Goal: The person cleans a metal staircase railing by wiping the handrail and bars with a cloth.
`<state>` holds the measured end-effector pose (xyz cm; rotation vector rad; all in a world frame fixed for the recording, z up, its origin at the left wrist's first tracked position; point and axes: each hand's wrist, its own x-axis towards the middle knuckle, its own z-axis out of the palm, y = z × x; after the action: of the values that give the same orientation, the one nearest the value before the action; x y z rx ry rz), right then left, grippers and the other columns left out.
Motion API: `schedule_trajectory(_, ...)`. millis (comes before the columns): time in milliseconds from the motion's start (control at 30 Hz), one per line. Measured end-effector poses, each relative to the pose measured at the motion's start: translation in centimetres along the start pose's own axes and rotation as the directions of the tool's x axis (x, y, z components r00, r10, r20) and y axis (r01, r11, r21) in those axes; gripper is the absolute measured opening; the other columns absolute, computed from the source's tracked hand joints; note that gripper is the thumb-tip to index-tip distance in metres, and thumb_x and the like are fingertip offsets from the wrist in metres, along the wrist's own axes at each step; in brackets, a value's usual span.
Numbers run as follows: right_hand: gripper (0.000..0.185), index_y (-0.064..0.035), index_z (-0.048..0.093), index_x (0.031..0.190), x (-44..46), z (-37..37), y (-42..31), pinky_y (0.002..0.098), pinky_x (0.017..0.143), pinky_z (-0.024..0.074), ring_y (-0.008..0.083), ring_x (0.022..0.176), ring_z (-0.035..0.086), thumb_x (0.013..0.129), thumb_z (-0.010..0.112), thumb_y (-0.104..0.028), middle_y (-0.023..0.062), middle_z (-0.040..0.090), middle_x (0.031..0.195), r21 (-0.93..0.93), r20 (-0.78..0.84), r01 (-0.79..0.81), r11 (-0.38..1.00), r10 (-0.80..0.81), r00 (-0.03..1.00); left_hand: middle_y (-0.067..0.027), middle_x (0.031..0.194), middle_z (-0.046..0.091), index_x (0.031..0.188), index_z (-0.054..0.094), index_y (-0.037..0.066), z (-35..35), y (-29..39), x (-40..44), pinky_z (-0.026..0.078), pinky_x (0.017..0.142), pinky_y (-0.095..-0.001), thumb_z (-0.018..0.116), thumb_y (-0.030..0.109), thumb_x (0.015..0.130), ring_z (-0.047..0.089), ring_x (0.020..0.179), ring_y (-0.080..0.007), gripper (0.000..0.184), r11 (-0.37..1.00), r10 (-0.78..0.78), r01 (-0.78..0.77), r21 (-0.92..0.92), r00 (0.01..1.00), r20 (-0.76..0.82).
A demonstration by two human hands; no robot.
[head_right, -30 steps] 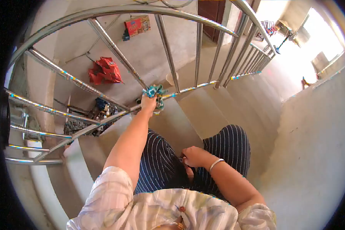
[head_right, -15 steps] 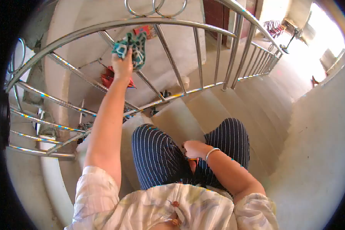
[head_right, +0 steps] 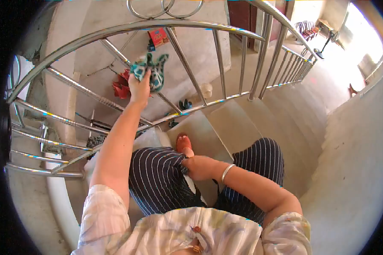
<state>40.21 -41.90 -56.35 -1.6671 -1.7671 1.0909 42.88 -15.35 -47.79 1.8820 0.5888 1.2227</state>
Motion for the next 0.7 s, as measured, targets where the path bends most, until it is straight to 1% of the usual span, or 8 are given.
schedule_trajectory(100,0.030,-0.0016,0.053,0.097,0.6,0.1,-0.5,0.0420,0.072,0.0463,0.0344,0.085,0.058,0.070,0.056,-0.014,0.0198,0.059,0.087,-0.060,0.110,-0.009,0.998,0.016,0.994,-0.0030,0.080,0.058,0.090,0.055,0.000,0.4,-1.0,-1.8,0.043,0.065,-0.0281,0.065,0.010,0.073,0.054,0.072,-0.0128,0.022,0.969,-0.133,0.142,-0.201,0.989,0.058)
schedule_trajectory(167,0.029,-0.0025,0.054,0.098,0.3,0.9,-0.4,0.0410,0.073,0.0469,0.0319,0.087,0.058,0.072,0.055,-0.015,0.0179,0.060,0.091,-0.059,0.168,0.000,0.998,0.010,0.986,-0.0028,0.089,0.057,0.095,0.053,0.005,0.5,-1.9,-2.9,0.043,0.070,-0.0292,0.063,0.008,0.075,0.053,0.079,-0.0131,0.023,0.891,-0.420,0.444,-0.093,0.885,0.199)
schedule_trajectory(267,0.028,-0.0033,0.056,0.098,-0.6,1.9,0.5,0.0409,0.073,0.0469,0.0307,0.088,0.058,0.073,0.055,-0.015,0.0170,0.060,0.092,-0.126,0.382,0.002,0.992,0.046,0.923,-0.0041,0.088,0.058,0.097,0.053,0.002,0.9,-5.4,-5.2,0.043,0.068,-0.0317,0.066,0.012,0.072,0.054,0.076,-0.0158,0.030,0.778,-0.618,0.623,0.075,0.739,0.269)
schedule_trajectory(433,0.029,-0.0026,0.057,0.096,-0.2,3.2,4.7,0.0408,0.075,0.0455,0.0339,0.084,0.058,0.074,0.055,-0.022,0.0189,0.060,0.086,-0.191,0.494,0.029,0.981,0.070,0.867,-0.0095,0.088,0.060,0.103,0.052,-0.001,1.5,-12.3,-8.4,0.044,0.067,-0.0336,0.068,0.016,0.069,0.055,0.076,-0.0196,0.041,0.663,-0.731,0.602,0.445,0.648,0.212)
schedule_trajectory(533,0.030,-0.0022,0.056,0.098,0.2,1.5,6.1,0.0417,0.074,0.0451,0.0348,0.082,0.057,0.074,0.053,-0.019,0.0200,0.060,0.084,-0.105,0.291,-0.085,0.991,0.113,0.950,-0.0111,0.086,0.060,0.103,0.053,-0.001,1.7,-10.1,-9.3,0.044,0.066,-0.0341,0.067,0.017,0.069,0.056,0.074,-0.0218,0.041,0.614,-0.729,0.517,0.597,0.662,0.175)
schedule_trajectory(600,0.030,-0.0020,0.055,0.099,-0.6,-0.9,5.3,0.0424,0.073,0.0444,0.0357,0.081,0.057,0.073,0.050,-0.017,0.0217,0.059,0.084,-0.050,0.130,-0.162,0.985,0.168,0.977,-0.0140,0.087,0.061,0.097,0.057,-0.001,2.4,-8.1,-9.4,0.045,0.067,-0.0360,0.066,0.016,0.071,0.059,0.079,-0.0244,0.033,0.467,-0.874,0.711,0.526,0.460,0.155)
schedule_trajectory(633,0.030,-0.0020,0.055,0.099,-0.9,-1.1,5.3,0.0424,0.073,0.0444,0.0357,0.081,0.057,0.073,0.050,-0.017,0.0217,0.059,0.084,-0.043,0.120,-0.165,0.985,0.169,0.978,-0.0121,0.085,0.061,0.094,0.057,-0.002,2.7,-5.5,-8.8,0.045,0.066,-0.0355,0.065,0.017,0.072,0.058,0.074,-0.0218,0.031,0.536,-0.843,0.685,0.493,0.462,0.275)
schedule_trajectory(700,0.032,-0.0012,0.054,0.100,-1.6,-1.2,5.5,0.0426,0.073,0.0440,0.0362,0.080,0.057,0.072,0.050,-0.017,0.0231,0.058,0.084,0.042,-0.018,-0.107,0.993,0.108,0.994,-0.0085,0.088,0.059,0.097,0.057,-0.001,3.8,-1.2,-7.2,0.045,0.064,-0.0337,0.065,0.019,0.073,0.055,0.073,-0.0177,0.031,0.724,-0.689,0.593,0.352,0.641,0.337)
